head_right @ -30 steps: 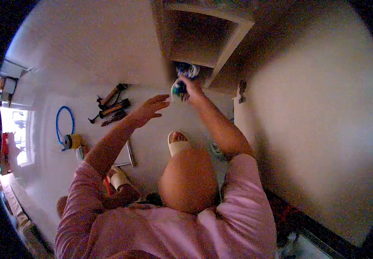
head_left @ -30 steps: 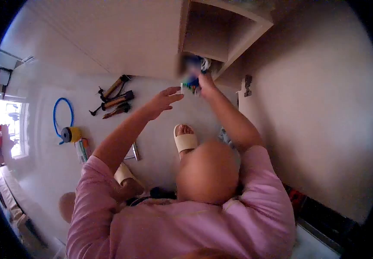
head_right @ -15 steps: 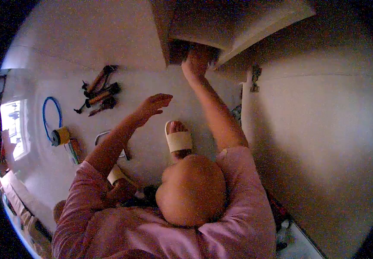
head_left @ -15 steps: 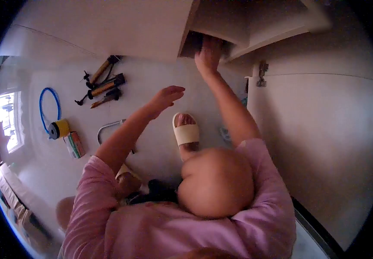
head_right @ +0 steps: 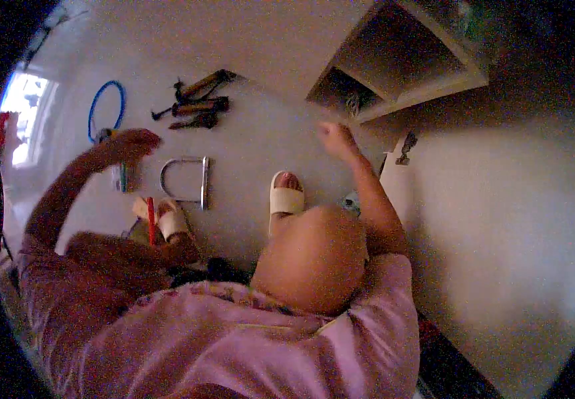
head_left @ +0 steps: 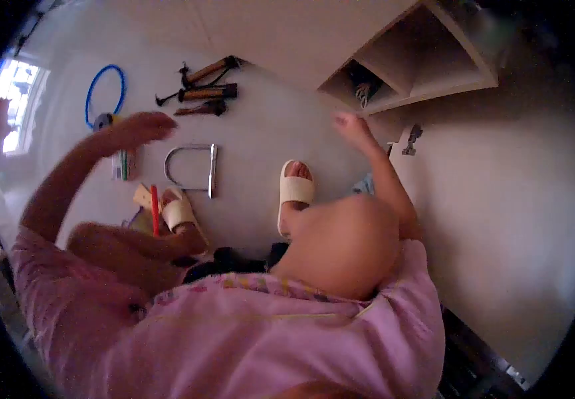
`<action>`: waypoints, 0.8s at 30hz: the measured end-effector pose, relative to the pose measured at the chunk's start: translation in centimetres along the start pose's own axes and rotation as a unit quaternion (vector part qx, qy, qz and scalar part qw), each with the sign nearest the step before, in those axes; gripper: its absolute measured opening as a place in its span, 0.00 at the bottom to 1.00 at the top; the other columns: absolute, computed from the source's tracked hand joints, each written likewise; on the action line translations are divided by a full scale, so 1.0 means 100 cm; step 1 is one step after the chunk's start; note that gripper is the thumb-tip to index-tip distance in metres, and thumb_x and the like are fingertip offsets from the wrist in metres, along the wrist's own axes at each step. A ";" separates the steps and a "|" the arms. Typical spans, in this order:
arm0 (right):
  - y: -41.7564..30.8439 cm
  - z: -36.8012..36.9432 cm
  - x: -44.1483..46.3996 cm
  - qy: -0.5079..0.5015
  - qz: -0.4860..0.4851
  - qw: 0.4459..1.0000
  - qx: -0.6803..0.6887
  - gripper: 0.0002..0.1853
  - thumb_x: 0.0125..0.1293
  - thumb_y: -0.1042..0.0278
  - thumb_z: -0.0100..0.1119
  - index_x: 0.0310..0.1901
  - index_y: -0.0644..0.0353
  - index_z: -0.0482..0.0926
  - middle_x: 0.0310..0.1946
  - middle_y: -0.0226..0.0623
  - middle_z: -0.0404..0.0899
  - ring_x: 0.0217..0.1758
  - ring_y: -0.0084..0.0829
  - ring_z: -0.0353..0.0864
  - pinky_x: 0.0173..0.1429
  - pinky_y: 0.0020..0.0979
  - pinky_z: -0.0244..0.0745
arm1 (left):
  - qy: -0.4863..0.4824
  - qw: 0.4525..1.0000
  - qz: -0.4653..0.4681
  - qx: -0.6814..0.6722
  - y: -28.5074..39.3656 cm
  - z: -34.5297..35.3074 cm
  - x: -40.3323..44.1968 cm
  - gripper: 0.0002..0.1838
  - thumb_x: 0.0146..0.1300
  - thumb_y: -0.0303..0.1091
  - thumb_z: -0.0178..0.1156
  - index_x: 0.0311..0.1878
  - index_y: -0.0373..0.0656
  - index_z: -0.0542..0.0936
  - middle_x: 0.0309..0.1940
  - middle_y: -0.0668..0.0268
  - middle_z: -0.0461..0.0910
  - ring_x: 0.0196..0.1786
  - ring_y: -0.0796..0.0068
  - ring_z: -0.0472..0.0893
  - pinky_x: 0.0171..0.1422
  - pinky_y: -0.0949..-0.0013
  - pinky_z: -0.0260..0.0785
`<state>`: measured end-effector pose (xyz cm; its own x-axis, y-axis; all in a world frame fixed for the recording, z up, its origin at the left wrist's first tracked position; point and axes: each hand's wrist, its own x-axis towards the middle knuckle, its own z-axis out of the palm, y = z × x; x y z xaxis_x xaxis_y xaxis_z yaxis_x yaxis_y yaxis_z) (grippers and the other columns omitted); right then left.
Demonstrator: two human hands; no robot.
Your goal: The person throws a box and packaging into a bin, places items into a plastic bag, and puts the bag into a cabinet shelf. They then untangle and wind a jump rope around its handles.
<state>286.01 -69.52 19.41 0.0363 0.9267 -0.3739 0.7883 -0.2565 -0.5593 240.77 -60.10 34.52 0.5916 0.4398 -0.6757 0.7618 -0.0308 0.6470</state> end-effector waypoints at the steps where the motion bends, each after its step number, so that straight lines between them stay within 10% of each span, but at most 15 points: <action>1: -0.013 -0.001 -0.014 -0.027 -0.021 0.999 0.003 0.18 0.55 0.64 0.53 0.49 0.56 0.74 0.42 0.42 0.77 0.45 0.34 0.76 0.48 0.31 0.69 | 0.033 0.999 0.030 0.020 -0.014 -0.014 -0.034 0.17 0.62 0.38 0.49 0.50 0.39 0.71 0.49 0.61 0.71 0.51 0.71 0.70 0.58 0.66 0.61; 2: -0.026 -0.001 -0.027 -0.055 -0.041 0.998 0.007 0.18 0.54 0.64 0.54 0.48 0.56 0.74 0.41 0.41 0.77 0.44 0.33 0.76 0.48 0.30 0.69 | 0.118 0.990 -0.079 0.017 0.006 -0.016 -0.070 0.19 0.61 0.41 0.50 0.51 0.40 0.70 0.48 0.62 0.71 0.52 0.72 0.70 0.58 0.70 0.60; 7: -0.100 -0.043 -0.058 -0.149 -0.051 0.987 -0.038 0.19 0.55 0.63 0.53 0.50 0.56 0.73 0.42 0.40 0.77 0.41 0.32 0.76 0.46 0.30 0.70 | 0.349 0.924 -0.056 -0.149 -0.061 0.009 -0.198 0.23 0.59 0.49 0.49 0.54 0.48 0.68 0.51 0.66 0.70 0.53 0.72 0.68 0.58 0.67 0.57; 15: -0.231 -0.100 -0.137 -0.219 -0.156 0.930 -0.251 0.22 0.56 0.64 0.54 0.54 0.56 0.68 0.45 0.43 0.74 0.48 0.38 0.73 0.53 0.33 0.66 | 0.440 0.793 -0.209 -0.367 -0.229 0.251 -0.232 0.30 0.55 0.50 0.54 0.59 0.48 0.64 0.56 0.68 0.65 0.58 0.73 0.63 0.60 0.62 0.51; 16: -0.238 -0.095 -0.141 -0.204 -0.226 0.911 -0.279 0.22 0.56 0.64 0.54 0.54 0.56 0.68 0.48 0.43 0.73 0.50 0.39 0.71 0.55 0.33 0.64 | 0.464 0.770 -0.059 -0.434 -0.318 0.303 -0.216 0.30 0.55 0.45 0.57 0.59 0.44 0.63 0.55 0.65 0.65 0.57 0.72 0.64 0.60 0.66 0.54; 18: -0.257 -0.082 -0.141 -0.193 -0.322 0.881 -0.287 0.22 0.57 0.65 0.53 0.55 0.56 0.67 0.51 0.42 0.71 0.52 0.39 0.70 0.57 0.32 0.63 | 0.534 0.784 -0.249 -0.196 -0.251 0.342 -0.216 0.28 0.52 0.39 0.60 0.56 0.39 0.66 0.49 0.56 0.72 0.51 0.66 0.71 0.56 0.69 0.61; 24: -0.282 -0.024 -0.131 -0.189 -0.240 0.929 -0.210 0.23 0.57 0.65 0.54 0.56 0.54 0.66 0.52 0.42 0.70 0.53 0.38 0.71 0.54 0.35 0.66 | 0.573 0.773 -0.265 -0.065 -0.254 0.429 -0.190 0.40 0.40 0.35 0.66 0.60 0.45 0.59 0.53 0.52 0.65 0.54 0.51 0.66 0.58 0.60 0.60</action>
<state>264.71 -73.76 41.85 -0.5368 0.7235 -0.4340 0.8309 0.3643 -0.4205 221.56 -106.19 15.74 -0.4739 0.8677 -0.1499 0.7396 0.4846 0.4671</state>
